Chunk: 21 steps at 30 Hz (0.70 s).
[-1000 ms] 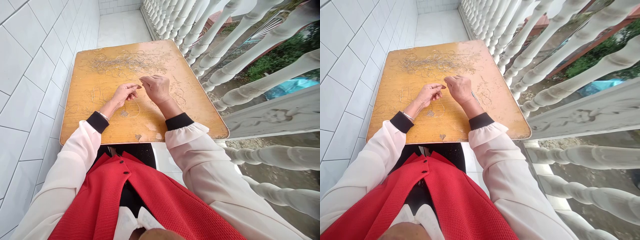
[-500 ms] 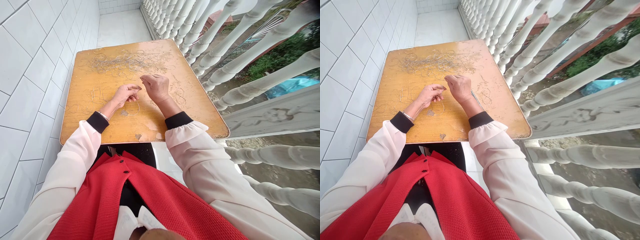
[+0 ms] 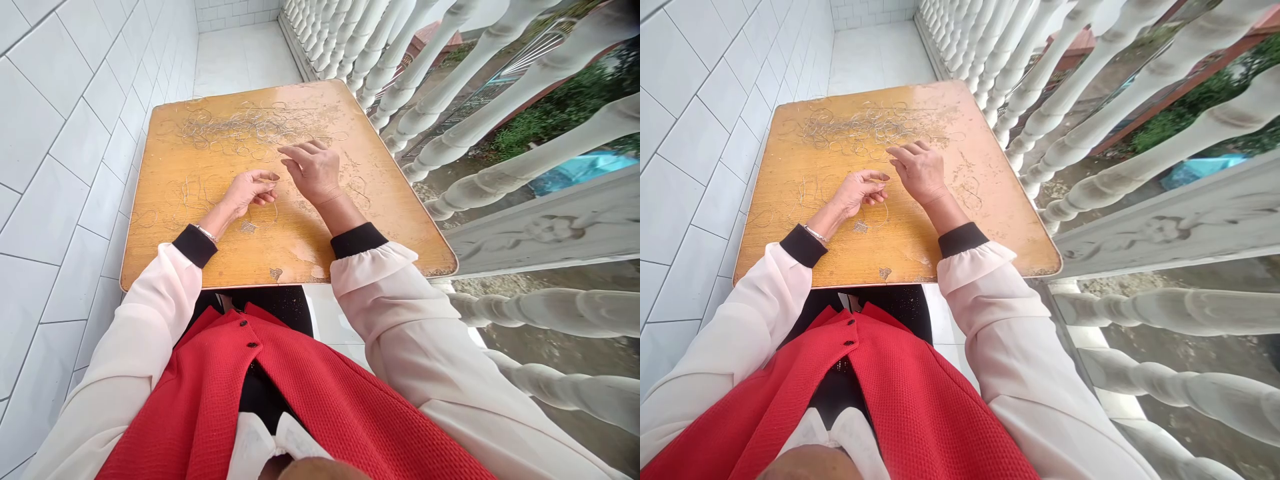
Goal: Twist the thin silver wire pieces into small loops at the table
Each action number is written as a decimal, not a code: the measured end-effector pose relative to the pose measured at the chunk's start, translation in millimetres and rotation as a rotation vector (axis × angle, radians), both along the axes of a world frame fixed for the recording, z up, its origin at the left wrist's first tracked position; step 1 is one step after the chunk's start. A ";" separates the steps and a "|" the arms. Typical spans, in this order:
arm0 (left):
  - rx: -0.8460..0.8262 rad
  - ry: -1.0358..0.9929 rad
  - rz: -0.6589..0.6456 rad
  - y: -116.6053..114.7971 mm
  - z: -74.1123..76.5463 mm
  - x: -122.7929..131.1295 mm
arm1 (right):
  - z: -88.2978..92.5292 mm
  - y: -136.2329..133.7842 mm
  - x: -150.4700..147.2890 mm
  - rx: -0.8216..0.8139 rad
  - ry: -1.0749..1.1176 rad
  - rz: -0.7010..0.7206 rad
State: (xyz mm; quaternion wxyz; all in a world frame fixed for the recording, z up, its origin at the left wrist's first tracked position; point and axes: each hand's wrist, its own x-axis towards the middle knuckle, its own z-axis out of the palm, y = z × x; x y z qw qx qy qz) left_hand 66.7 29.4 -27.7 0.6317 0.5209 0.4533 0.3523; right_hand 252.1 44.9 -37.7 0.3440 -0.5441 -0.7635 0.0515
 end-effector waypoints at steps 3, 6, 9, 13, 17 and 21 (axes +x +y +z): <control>-0.015 0.005 -0.009 0.1 0.8 -0.7 | 6.0 -0.1 2.0 -0.054 0.027 0.129; -0.025 -0.011 -0.027 -1.4 1.0 -0.9 | 14.5 -3.0 3.3 -0.128 0.032 0.164; -0.037 -0.029 -0.039 -2.4 -0.1 -1.4 | 22.4 -7.2 4.1 -0.177 -0.003 0.151; -0.060 -0.042 -0.070 -1.4 -1.2 -3.5 | 28.0 -9.1 5.6 -0.236 0.011 0.119; -0.065 -0.038 -0.108 -1.3 -0.9 -5.1 | 28.0 -7.8 7.8 -0.288 0.055 0.114; -0.095 -0.044 -0.142 -4.2 -1.5 -3.7 | 27.6 -7.5 8.5 -0.301 0.142 0.130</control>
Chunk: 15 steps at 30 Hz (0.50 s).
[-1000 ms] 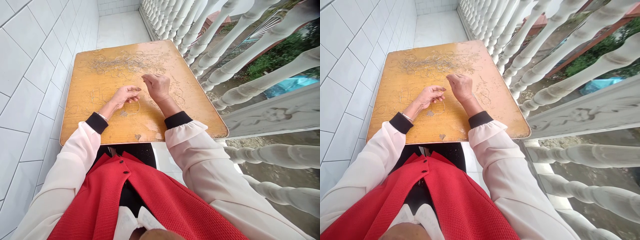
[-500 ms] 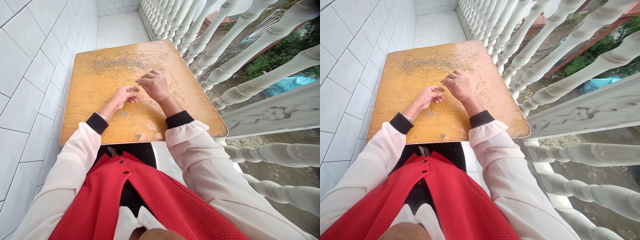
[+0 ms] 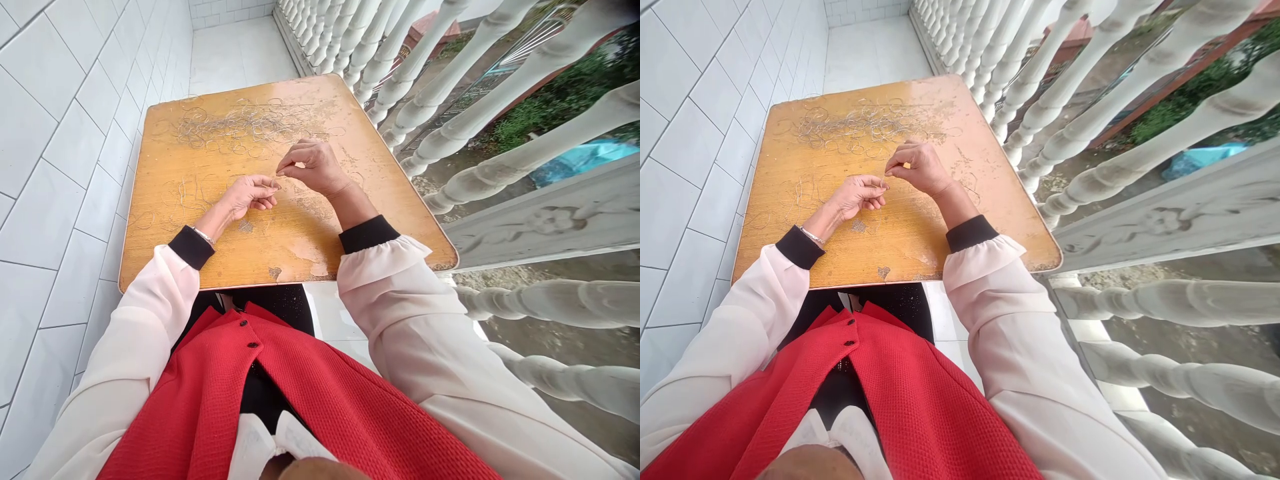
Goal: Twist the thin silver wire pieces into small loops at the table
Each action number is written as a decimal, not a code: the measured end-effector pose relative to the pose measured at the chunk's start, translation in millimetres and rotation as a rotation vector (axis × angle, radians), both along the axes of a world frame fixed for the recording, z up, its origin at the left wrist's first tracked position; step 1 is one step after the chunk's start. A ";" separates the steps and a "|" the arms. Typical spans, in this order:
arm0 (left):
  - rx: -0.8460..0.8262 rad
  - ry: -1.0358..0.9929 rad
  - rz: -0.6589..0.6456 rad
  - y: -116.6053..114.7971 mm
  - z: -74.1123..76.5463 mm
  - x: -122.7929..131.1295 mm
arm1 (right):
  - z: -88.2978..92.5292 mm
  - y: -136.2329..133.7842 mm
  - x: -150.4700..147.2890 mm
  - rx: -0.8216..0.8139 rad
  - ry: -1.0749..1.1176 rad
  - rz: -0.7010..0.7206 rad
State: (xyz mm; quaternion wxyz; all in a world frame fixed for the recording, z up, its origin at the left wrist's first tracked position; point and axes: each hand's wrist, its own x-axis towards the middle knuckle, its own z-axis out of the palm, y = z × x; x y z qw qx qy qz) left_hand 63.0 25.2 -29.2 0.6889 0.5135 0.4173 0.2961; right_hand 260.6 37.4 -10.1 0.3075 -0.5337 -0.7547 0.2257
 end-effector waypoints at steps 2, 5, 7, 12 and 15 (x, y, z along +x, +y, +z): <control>-0.022 -0.012 -0.019 -1.5 -0.8 1.5 | 1.7 -0.2 -0.4 -0.024 0.041 -0.016; -0.055 -0.041 -0.030 -3.0 -1.3 3.1 | 4.4 0.5 -1.0 -0.045 0.110 -0.062; -0.075 -0.057 -0.027 -3.7 -1.3 3.7 | 4.0 1.8 -1.5 -0.042 0.169 -0.089; -0.070 -0.044 -0.026 -3.3 -5.1 5.0 | -5.9 6.0 -6.4 -0.073 0.261 -0.149; -0.048 -0.027 -0.018 -1.1 -9.4 4.4 | -11.3 8.0 -11.6 -0.095 0.312 -0.197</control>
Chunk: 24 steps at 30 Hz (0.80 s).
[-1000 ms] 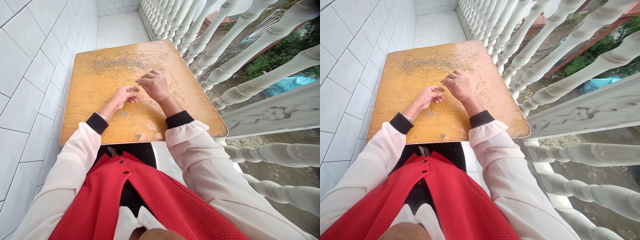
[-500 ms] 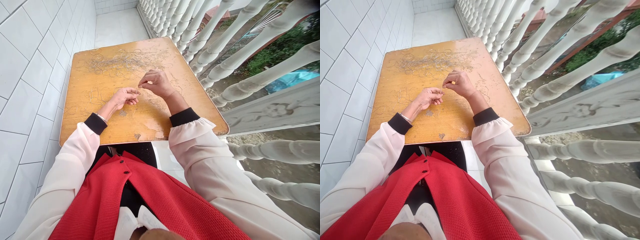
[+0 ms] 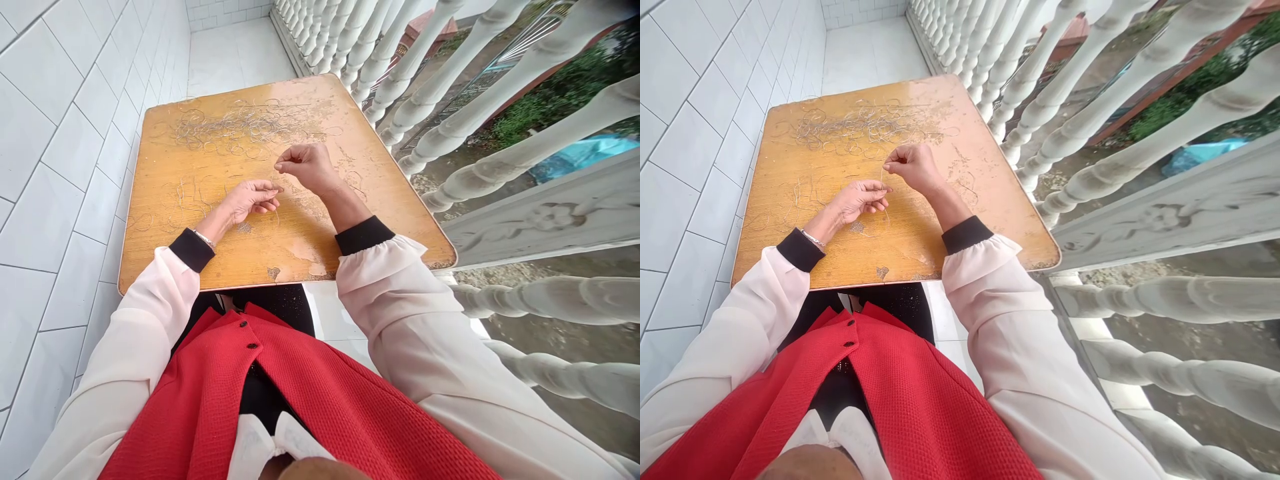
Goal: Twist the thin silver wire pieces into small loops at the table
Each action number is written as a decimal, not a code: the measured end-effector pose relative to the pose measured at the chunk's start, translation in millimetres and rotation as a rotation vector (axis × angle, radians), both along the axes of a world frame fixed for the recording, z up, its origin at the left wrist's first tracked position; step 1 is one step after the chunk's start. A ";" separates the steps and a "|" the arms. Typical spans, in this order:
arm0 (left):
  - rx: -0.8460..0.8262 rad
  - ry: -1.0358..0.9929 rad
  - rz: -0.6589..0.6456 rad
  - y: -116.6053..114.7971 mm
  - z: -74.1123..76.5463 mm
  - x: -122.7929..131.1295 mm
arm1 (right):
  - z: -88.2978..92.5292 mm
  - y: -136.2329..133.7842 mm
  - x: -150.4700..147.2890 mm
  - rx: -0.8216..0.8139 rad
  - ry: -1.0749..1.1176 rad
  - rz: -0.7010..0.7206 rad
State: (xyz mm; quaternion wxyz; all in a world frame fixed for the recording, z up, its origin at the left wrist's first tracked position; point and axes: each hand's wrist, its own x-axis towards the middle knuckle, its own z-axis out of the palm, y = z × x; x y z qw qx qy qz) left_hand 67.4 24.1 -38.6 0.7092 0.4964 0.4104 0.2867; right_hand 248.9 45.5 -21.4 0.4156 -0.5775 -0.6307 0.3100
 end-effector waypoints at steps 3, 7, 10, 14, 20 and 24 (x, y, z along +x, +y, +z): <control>0.017 -0.004 0.000 2.7 -2.7 -2.7 | -1.6 1.2 -4.9 -0.031 0.085 -0.018; 0.043 -0.017 -0.007 3.9 -2.4 -5.2 | 0.5 0.0 -8.8 -0.079 0.178 -0.040; 0.062 0.006 0.005 2.3 0.1 -3.7 | 2.2 -1.8 -10.7 -0.129 0.206 -0.058; 0.082 0.017 0.033 0.1 3.5 -1.2 | 2.0 -2.4 -12.9 -0.143 0.219 -0.065; 0.076 0.023 0.057 -0.3 5.1 -3.7 | -2.1 0.3 -10.0 -0.120 0.235 -0.092; 0.060 0.045 0.083 -0.8 6.7 -2.5 | -5.1 3.0 -6.9 -0.126 0.214 -0.091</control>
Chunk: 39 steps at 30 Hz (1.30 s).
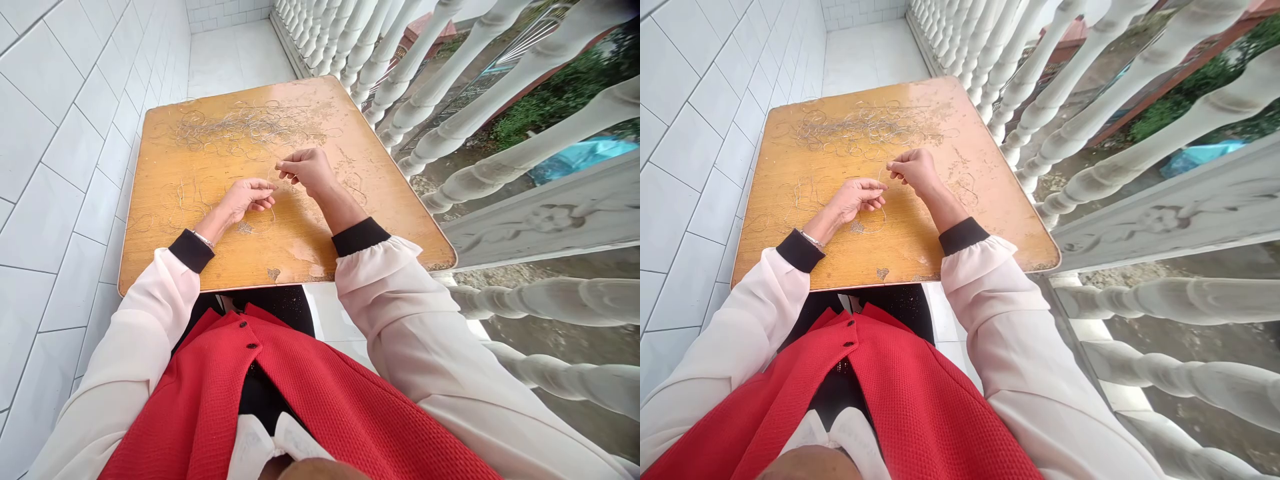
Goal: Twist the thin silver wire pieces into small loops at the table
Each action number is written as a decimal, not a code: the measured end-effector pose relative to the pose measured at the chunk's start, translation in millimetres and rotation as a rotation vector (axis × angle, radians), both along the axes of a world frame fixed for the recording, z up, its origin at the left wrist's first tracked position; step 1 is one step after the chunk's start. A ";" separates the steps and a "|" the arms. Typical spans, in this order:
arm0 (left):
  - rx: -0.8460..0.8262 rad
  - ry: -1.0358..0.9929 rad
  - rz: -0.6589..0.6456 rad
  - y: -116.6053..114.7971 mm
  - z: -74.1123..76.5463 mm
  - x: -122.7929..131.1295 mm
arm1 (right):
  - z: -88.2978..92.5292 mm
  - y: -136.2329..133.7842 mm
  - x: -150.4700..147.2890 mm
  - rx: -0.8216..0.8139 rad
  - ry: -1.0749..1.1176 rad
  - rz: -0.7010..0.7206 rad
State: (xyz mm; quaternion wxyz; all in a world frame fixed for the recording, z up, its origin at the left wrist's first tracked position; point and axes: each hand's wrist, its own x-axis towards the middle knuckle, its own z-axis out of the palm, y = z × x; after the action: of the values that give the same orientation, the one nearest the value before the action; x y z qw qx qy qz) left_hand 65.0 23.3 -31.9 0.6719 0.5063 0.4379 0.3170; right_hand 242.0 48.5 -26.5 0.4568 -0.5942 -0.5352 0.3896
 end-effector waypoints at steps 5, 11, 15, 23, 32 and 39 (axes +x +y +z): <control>-0.037 0.025 0.017 -0.6 2.1 3.1 | -3.1 4.1 -3.0 0.083 -0.043 -0.042; -0.044 0.018 0.001 -1.3 2.9 0.7 | -4.9 4.7 -4.9 0.073 -0.020 -0.032; -0.010 0.023 0.016 -1.2 5.6 1.9 | -2.2 1.2 -6.3 0.048 -0.009 -0.021; 0.025 -0.022 0.211 10.8 2.9 3.0 | -2.9 -3.2 -4.3 0.011 0.118 0.008; 0.038 -0.035 0.293 22.9 -1.7 -4.4 | -3.9 -16.8 -6.7 -0.104 -0.008 0.170; 0.061 -0.034 0.283 28.2 -4.9 -3.8 | -8.3 -20.9 -12.6 -0.168 -0.027 0.282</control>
State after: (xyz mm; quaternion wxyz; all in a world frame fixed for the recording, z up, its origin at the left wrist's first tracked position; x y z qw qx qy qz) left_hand 61.1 51.5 -36.8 0.6120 0.4541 0.4836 0.4305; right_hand 229.4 27.6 -34.7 0.3390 -0.5546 -0.5849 0.4852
